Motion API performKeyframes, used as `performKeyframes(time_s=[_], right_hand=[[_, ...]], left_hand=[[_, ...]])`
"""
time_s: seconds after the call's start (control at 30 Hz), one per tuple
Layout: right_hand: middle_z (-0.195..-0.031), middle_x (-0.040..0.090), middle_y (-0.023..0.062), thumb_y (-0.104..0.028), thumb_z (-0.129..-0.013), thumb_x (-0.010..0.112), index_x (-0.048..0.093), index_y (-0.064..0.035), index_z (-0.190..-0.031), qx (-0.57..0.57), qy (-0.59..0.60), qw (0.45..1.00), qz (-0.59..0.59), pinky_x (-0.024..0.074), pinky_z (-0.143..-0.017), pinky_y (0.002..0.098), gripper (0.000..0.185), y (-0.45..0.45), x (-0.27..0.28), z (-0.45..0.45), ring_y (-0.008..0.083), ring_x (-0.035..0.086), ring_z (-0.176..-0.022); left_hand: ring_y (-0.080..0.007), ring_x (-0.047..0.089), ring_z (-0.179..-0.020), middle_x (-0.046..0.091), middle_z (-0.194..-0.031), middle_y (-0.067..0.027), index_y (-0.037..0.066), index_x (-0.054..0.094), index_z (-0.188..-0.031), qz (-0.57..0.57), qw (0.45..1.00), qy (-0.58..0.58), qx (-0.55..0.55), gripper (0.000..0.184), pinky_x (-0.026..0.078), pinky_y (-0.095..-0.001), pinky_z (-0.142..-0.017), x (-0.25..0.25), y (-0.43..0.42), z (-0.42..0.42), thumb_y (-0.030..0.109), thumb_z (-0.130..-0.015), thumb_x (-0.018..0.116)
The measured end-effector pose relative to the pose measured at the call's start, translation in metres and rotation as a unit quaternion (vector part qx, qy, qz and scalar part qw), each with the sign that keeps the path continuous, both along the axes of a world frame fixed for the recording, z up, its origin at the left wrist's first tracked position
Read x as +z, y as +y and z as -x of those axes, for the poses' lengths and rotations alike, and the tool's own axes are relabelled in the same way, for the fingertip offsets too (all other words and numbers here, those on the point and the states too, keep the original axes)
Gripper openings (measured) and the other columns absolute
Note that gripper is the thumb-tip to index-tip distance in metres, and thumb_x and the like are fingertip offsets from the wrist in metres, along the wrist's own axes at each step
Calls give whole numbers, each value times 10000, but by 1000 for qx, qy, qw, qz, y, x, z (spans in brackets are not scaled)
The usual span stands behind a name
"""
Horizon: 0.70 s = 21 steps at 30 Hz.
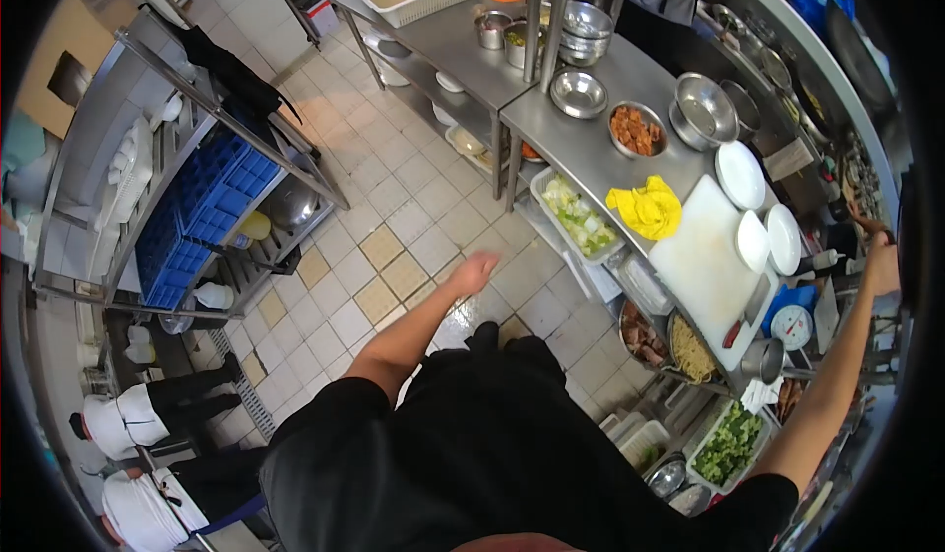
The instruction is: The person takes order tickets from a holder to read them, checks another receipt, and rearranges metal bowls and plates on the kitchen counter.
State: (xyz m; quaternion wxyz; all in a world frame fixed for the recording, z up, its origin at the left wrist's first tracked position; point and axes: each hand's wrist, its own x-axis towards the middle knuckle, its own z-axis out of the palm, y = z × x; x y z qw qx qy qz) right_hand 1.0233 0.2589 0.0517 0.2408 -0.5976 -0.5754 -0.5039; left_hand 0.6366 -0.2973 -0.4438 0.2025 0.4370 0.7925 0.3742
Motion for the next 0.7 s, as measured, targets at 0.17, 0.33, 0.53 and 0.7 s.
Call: performKeyframes(time_s=[0.17,0.33,0.53,0.7], right_hand=[[-833,615,109,-313,-601,564,623,-172,-939,88,40,992,-80,441,-722,423,371,-10,10,2,308,575,-772],[-877,596,84,-297,-596,579,599,-177,-963,130,43,984,-111,414,-799,414,387,-6,11,0,291,557,-823],[-892,586,58,-310,-615,587,584,-177,-976,120,45,986,-104,412,-812,419,384,-34,14,16,273,557,-825],[-901,584,53,-293,-631,581,580,-173,-967,131,48,985,-105,418,-802,420,356,-33,11,17,271,559,-826]], left_hand=[[-339,565,-841,583,-921,-203,33,581,-963,430,898,-89,-20,318,455,-413,-734,-159,-178,-41,150,-677,503],[-301,596,-741,596,-892,-163,15,639,-797,494,839,-226,26,194,515,-386,-593,-125,-230,-79,92,-685,501],[-325,575,-802,565,-935,-190,-11,589,-905,416,885,-22,-208,274,504,-385,-651,-175,-214,-66,119,-698,466],[-342,560,-848,564,-918,-211,-43,579,-847,295,955,-28,-31,275,457,-404,-747,-112,-122,-60,139,-745,400]])
